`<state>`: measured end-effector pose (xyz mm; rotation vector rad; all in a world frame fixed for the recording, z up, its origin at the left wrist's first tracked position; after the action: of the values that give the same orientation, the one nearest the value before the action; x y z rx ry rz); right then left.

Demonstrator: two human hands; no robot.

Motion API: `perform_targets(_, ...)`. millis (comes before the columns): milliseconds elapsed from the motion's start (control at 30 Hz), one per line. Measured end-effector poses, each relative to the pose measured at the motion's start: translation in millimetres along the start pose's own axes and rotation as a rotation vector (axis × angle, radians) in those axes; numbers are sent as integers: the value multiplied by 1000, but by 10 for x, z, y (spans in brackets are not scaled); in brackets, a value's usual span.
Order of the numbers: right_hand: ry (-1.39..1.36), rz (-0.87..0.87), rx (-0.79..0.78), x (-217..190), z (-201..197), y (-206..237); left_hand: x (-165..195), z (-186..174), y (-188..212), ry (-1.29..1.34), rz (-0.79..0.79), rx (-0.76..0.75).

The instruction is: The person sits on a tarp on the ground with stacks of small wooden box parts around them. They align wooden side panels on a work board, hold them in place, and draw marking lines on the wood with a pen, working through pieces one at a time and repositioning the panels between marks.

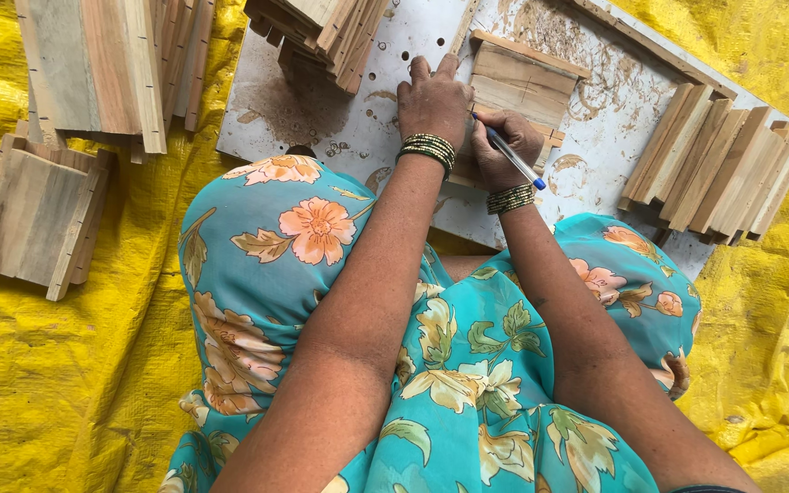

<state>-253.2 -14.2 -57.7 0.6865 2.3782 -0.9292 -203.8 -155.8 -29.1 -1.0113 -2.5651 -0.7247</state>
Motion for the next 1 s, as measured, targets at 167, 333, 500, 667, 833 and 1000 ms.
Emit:
perform_targets(167, -8, -23, 4, 12, 3, -8, -9, 38, -9, -8, 4, 7)
perform_targets(333, -11, -5, -3, 14, 6, -7, -21, 62, -18, 11, 15, 41)
perform_targets(500, 2, -19, -6, 0, -3, -17, -16, 53, -7, 12, 16, 37)
perform_targets(667, 10, -14, -6, -39, -10, -44, -10, 30, 4, 20, 14, 31)
perform_targets(833, -27, -10, -2, -93, -14, -83, 4, 28, 3, -1, 10, 33)
perform_targets(1000, -42, 5, 6, -125, -19, -111, 1, 52, -17, -10, 13, 43)
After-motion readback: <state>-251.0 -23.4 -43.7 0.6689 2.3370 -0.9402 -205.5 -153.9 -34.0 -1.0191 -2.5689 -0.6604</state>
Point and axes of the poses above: each hand's wrist, its own y-axis away from the middle knuckle, its own z-axis out of the palm, x = y × z, the point moved 1 cm from there along -y, towards the middle knuckle, and after that the axes turned 12 degrees about -z, right-handed, at the moved point
